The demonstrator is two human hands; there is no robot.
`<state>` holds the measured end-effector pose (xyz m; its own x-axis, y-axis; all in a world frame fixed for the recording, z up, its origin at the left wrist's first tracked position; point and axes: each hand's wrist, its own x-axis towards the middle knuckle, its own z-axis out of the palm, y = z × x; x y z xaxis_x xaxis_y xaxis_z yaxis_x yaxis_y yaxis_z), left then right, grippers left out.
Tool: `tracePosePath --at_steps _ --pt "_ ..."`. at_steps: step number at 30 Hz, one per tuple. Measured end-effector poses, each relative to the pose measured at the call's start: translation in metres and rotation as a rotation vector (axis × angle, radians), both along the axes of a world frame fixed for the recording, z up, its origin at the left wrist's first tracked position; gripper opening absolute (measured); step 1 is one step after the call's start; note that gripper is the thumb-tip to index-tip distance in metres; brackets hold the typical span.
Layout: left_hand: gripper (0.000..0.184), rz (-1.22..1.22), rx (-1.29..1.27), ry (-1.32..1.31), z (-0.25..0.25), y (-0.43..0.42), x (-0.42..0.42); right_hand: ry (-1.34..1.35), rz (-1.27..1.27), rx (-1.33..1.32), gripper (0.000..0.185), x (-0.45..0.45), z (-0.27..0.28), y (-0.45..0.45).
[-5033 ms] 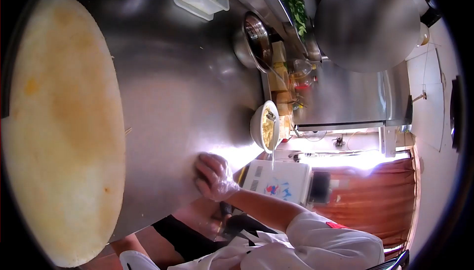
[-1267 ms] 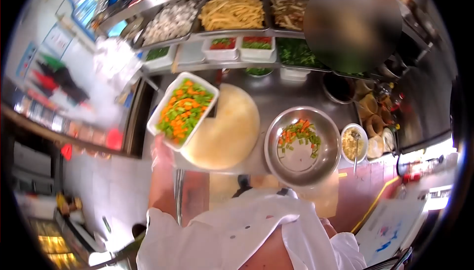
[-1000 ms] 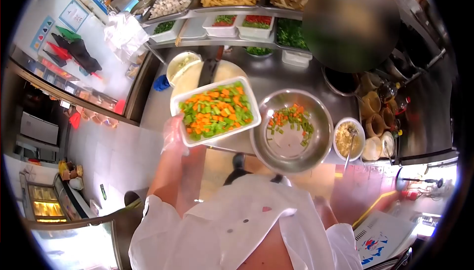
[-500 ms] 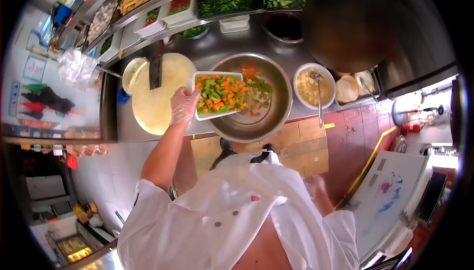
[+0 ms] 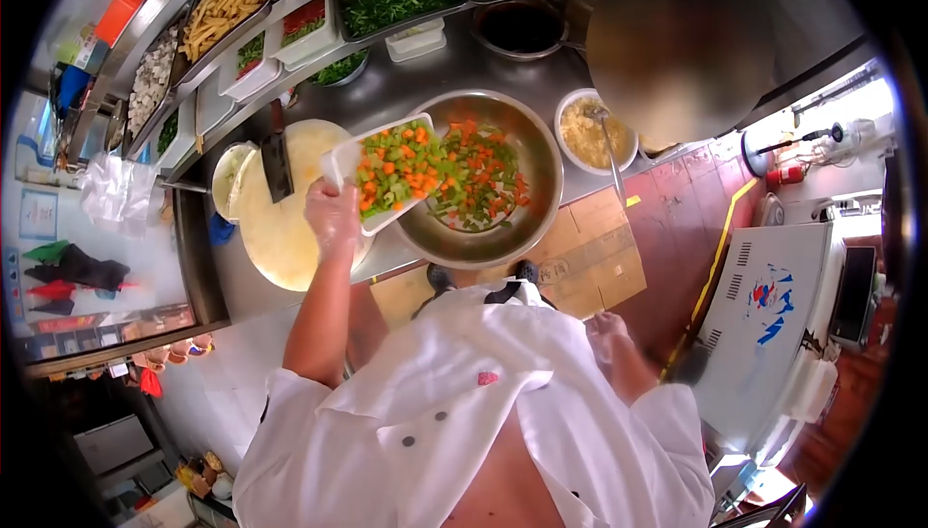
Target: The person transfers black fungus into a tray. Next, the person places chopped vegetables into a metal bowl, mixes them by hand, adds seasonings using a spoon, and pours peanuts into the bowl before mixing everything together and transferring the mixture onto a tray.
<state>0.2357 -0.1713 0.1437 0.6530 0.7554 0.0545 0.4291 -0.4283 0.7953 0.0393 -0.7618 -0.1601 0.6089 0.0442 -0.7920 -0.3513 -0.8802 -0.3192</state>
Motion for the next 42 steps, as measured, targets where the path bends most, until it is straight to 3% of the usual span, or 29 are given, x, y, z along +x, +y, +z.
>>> tracePosePath --at_steps 3,6,7,10,11,12,14,16,19,23,24,25,26,28,29,32,36,38,39,42 --pt "0.028 0.006 -0.071 -0.131 -0.029 0.020 0.000 -0.056 -0.577 0.285 0.017 0.014 -0.025 -0.003" --pt "0.028 -0.079 -0.030 -0.270 -0.024 0.016 -0.010 -0.054 -0.952 0.361 0.027 0.034 0.011 0.020" --pt "0.028 -0.035 -0.109 -0.318 -0.036 0.024 -0.007 -0.090 -0.970 0.388 0.027 0.030 0.005 0.019" --pt "0.027 0.101 -0.310 -0.369 -0.079 0.058 -0.008 -0.075 -0.853 0.237 0.027 0.006 -0.024 0.009" --pt "0.026 0.142 -0.352 -0.340 -0.081 0.062 -0.011 -0.045 -0.946 0.362 0.029 -0.008 -0.035 0.005" --pt "0.025 0.182 -0.391 -0.311 -0.085 0.068 -0.014 -0.033 -0.728 0.221 0.028 -0.006 -0.018 0.008" --pt "0.022 0.198 -0.706 -0.384 -0.102 0.078 -0.028 -0.005 -0.283 -0.053 0.027 0.000 0.057 0.032" --pt "0.028 0.205 -0.973 -0.422 -0.102 0.075 -0.052 -0.081 -0.148 -0.045 0.024 -0.027 0.022 0.009" --pt "0.041 0.096 -1.575 -0.618 -0.184 0.109 -0.100 -0.060 -0.134 -0.055 0.018 -0.031 0.018 0.000" --pt "0.045 -0.060 -1.160 -0.424 -0.132 0.036 -0.088 0.225 -0.468 -0.084 0.016 0.010 0.096 0.029" --pt "0.046 -0.086 -1.066 -0.368 -0.118 0.007 -0.088 0.181 -0.295 -0.095 0.016 0.008 0.076 0.016" --pt "0.047 -0.045 -1.112 -0.380 -0.107 -0.009 -0.087 0.133 -0.122 -0.104 0.016 0.010 0.051 0.001" --pt "0.048 -0.002 -1.157 -0.394 -0.096 -0.025 -0.087 0.150 -0.073 -0.119 0.016 0.022 0.049 0.000" --pt "0.050 0.220 -1.507 -0.564 -0.079 -0.036 -0.082 0.137 0.005 -0.122 0.017 0.045 0.040 -0.003" --pt "0.052 0.238 -1.501 -0.564 -0.078 -0.034 -0.083 0.099 -0.025 -0.089 0.017 0.056 0.035 -0.003" --pt "0.051 0.225 -1.287 -0.494 -0.046 -0.038 -0.095 0.009 -0.382 0.139 0.020 0.074 0.012 -0.009" --pt "0.051 0.010 -1.450 -0.652 -0.073 -0.003 -0.121 -0.046 -0.688 0.441 0.025 0.072 -0.032 -0.027" --pt "0.051 -0.058 -1.465 -0.646 -0.093 0.018 -0.138 0.169 -0.961 0.511 0.021 0.079 -0.023 -0.012" --pt "0.050 -0.070 -1.447 -0.623 -0.102 0.029 -0.147 0.143 -0.759 0.248 0.020 0.076 -0.022 -0.003" --pt "0.050 -0.114 -1.342 -0.550 -0.134 0.062 -0.174 0.015 0.489 -0.144 0.017 0.061 -0.037 -0.008"
